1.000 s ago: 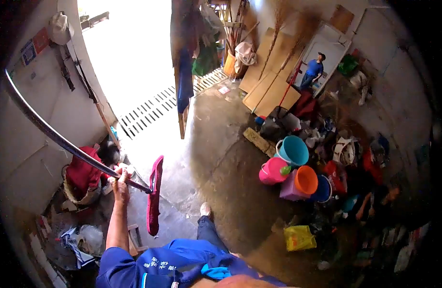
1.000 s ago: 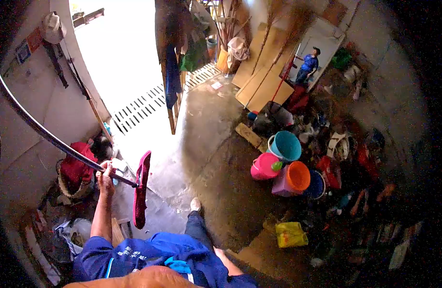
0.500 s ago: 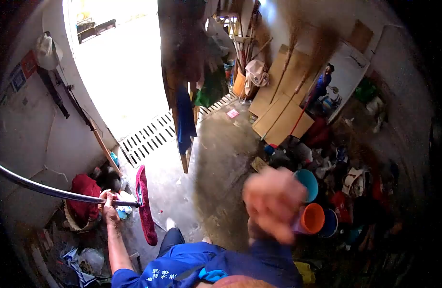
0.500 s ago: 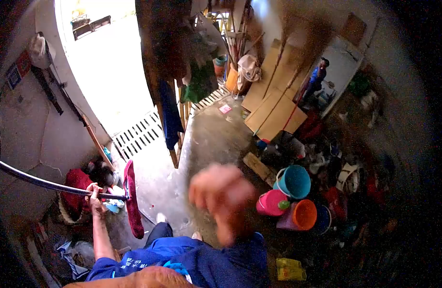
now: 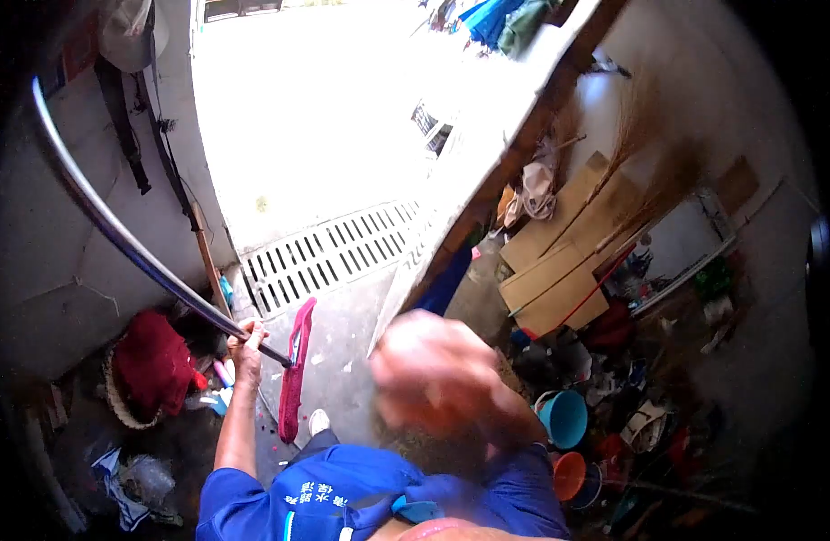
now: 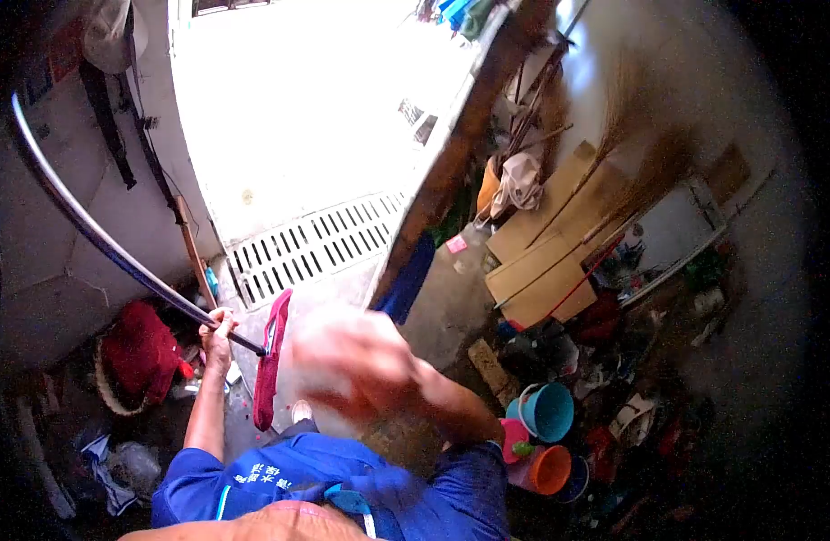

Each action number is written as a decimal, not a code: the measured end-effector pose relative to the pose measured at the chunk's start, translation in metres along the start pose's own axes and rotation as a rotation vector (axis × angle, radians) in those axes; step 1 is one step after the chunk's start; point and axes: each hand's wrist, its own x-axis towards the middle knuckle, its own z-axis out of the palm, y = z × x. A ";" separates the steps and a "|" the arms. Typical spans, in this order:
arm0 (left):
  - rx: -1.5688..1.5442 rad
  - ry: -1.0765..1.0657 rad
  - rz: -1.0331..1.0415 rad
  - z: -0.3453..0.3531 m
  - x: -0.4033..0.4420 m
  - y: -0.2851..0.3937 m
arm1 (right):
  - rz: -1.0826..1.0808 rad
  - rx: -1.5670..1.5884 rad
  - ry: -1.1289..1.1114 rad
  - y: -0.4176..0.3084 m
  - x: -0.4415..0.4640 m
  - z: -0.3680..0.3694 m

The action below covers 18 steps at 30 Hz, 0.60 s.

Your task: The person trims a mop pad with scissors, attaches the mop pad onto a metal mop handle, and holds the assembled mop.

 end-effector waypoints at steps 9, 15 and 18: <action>0.053 -0.057 -0.067 0.040 0.040 -0.012 | 0.230 -0.676 -0.293 0.251 0.004 0.137; 0.025 -0.115 -0.120 0.056 0.058 -0.028 | 0.394 -0.634 -0.273 0.225 0.010 0.115; -0.012 -0.150 -0.131 0.056 0.072 -0.038 | 0.441 -0.711 -0.281 0.223 -0.002 0.114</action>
